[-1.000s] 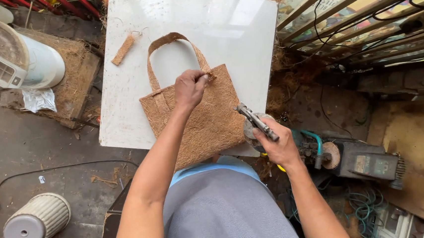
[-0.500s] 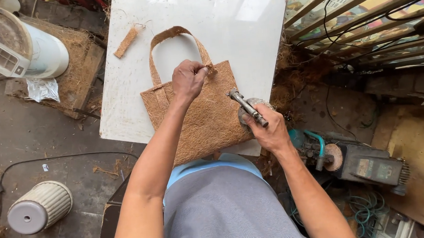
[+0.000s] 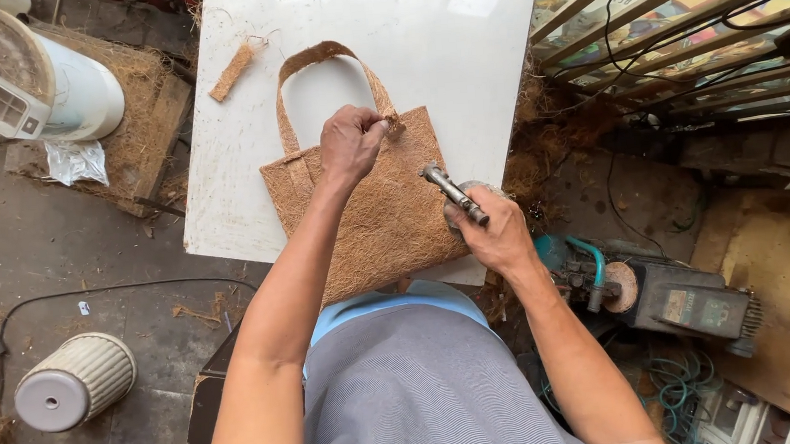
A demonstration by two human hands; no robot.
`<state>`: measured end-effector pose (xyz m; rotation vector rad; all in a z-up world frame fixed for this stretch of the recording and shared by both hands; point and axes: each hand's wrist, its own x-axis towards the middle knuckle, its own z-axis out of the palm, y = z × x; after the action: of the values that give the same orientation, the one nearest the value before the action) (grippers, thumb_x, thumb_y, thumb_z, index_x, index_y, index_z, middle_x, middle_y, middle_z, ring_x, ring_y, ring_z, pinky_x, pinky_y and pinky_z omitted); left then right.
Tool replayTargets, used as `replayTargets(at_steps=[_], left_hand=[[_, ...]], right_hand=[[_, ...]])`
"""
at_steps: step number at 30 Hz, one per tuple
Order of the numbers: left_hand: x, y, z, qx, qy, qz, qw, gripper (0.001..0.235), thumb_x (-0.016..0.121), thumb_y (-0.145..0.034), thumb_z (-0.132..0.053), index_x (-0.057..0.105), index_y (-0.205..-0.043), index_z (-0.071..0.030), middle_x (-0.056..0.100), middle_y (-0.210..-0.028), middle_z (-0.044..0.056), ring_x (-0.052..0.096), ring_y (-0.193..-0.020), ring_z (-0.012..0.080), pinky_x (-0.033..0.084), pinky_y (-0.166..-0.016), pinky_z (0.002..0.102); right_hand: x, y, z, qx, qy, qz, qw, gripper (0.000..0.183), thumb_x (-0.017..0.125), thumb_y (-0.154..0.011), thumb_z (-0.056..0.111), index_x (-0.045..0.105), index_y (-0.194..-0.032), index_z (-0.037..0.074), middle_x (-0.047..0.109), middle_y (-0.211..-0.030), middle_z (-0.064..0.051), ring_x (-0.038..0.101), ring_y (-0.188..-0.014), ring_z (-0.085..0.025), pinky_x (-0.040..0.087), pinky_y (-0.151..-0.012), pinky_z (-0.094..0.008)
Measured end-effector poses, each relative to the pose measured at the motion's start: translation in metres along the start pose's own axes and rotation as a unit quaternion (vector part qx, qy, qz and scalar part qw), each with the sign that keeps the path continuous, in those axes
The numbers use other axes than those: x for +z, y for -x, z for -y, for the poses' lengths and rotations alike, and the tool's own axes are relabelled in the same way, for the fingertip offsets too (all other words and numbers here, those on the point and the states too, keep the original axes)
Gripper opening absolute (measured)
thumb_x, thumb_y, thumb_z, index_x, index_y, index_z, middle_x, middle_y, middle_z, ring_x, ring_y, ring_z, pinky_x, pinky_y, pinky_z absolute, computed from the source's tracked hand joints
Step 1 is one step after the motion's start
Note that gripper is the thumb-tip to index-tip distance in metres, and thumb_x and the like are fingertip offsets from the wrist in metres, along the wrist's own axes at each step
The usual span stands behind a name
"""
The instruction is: The person assembles a coir tote bag by attaching handles to the bag body. They use a spray gun to apply adhesive to the handle attachment points and a hairdryer to heat and set the adhesive. The person repeatedly adjusts and presses the handles to ensure they are securely attached.
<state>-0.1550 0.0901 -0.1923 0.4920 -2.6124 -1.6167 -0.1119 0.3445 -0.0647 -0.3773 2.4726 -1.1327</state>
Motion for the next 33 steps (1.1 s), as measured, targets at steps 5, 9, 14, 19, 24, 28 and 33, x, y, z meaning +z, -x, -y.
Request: replayTargets(at_steps=[5, 9, 14, 19, 24, 28, 33], left_hand=[[-0.002, 0.001, -0.001, -0.004, -0.003, 0.006, 1.000, 0.010, 0.068, -0.083, -0.020, 0.077, -0.085, -0.015, 0.060, -0.074, 0.008, 0.066, -0.079, 0.0283, 0.052, -0.076, 0.043], [-0.005, 0.000, 0.000, -0.002, 0.012, -0.004, 1.000, 0.010, 0.068, -0.083, -0.020, 0.077, -0.084, -0.014, 0.059, -0.073, 0.010, 0.065, -0.078, 0.0288, 0.052, -0.075, 0.042], [-0.008, -0.006, -0.003, -0.005, 0.017, -0.015, 1.000, 0.010, 0.067, -0.085, -0.018, 0.077, -0.084, -0.016, 0.059, -0.073, 0.006, 0.063, -0.077, 0.0217, 0.050, -0.076, 0.037], [-0.012, -0.013, -0.007, 0.018, 0.007, -0.042, 0.999, 0.011, 0.069, -0.083, -0.020, 0.076, -0.082, -0.011, 0.059, -0.073, 0.013, 0.065, -0.076, 0.0306, 0.050, -0.072, 0.042], [-0.009, -0.018, -0.007, 0.022, 0.007, -0.031, 0.999, 0.010, 0.068, -0.085, -0.019, 0.076, -0.081, -0.013, 0.059, -0.073, 0.011, 0.065, -0.075, 0.0287, 0.051, -0.073, 0.041], [-0.009, -0.023, -0.011, 0.014, 0.002, -0.033, 0.999, 0.011, 0.066, -0.086, -0.013, 0.076, -0.082, -0.014, 0.060, -0.073, 0.007, 0.064, -0.075, 0.0227, 0.051, -0.073, 0.038], [-0.013, -0.030, -0.017, 0.027, 0.003, -0.028, 0.999, 0.012, 0.065, -0.087, -0.012, 0.076, -0.083, -0.014, 0.060, -0.073, 0.006, 0.064, -0.075, 0.0227, 0.051, -0.074, 0.038]], right_hand=[[0.001, -0.004, 0.002, -0.021, 0.014, 0.002, 1.000, 0.024, 0.069, -0.098, 0.029, 0.061, -0.082, 0.013, 0.052, -0.054, -0.006, 0.052, -0.049, -0.020, 0.046, -0.053, -0.033], [0.002, 0.000, 0.001, -0.019, 0.019, -0.017, 0.999, 0.025, 0.073, -0.095, 0.031, 0.060, -0.083, 0.013, 0.052, -0.055, -0.007, 0.053, -0.049, -0.020, 0.044, -0.051, -0.033], [0.002, -0.003, 0.007, -0.044, 0.017, 0.002, 0.999, 0.020, 0.069, -0.098, 0.024, 0.061, -0.085, 0.011, 0.059, -0.059, -0.008, 0.057, -0.050, -0.022, 0.049, -0.053, -0.033], [0.012, -0.013, -0.001, -0.073, 0.063, 0.010, 0.995, 0.026, 0.066, -0.101, 0.033, 0.058, -0.087, 0.011, 0.055, -0.059, -0.004, 0.050, -0.046, -0.017, 0.046, -0.049, -0.030], [0.018, -0.016, -0.007, -0.086, 0.057, -0.005, 0.995, 0.026, 0.063, -0.103, 0.032, 0.056, -0.089, 0.012, 0.052, -0.060, -0.004, 0.050, -0.048, -0.017, 0.045, -0.047, -0.030], [0.023, -0.020, -0.018, -0.089, 0.068, 0.008, 0.994, 0.025, 0.062, -0.103, 0.034, 0.056, -0.093, 0.012, 0.053, -0.065, -0.002, 0.053, -0.050, -0.016, 0.047, -0.049, -0.029], [0.015, -0.014, 0.003, -0.081, 0.078, 0.039, 0.993, 0.024, 0.064, -0.101, 0.031, 0.056, -0.093, 0.010, 0.055, -0.065, -0.005, 0.055, -0.052, -0.018, 0.048, -0.050, -0.031]])
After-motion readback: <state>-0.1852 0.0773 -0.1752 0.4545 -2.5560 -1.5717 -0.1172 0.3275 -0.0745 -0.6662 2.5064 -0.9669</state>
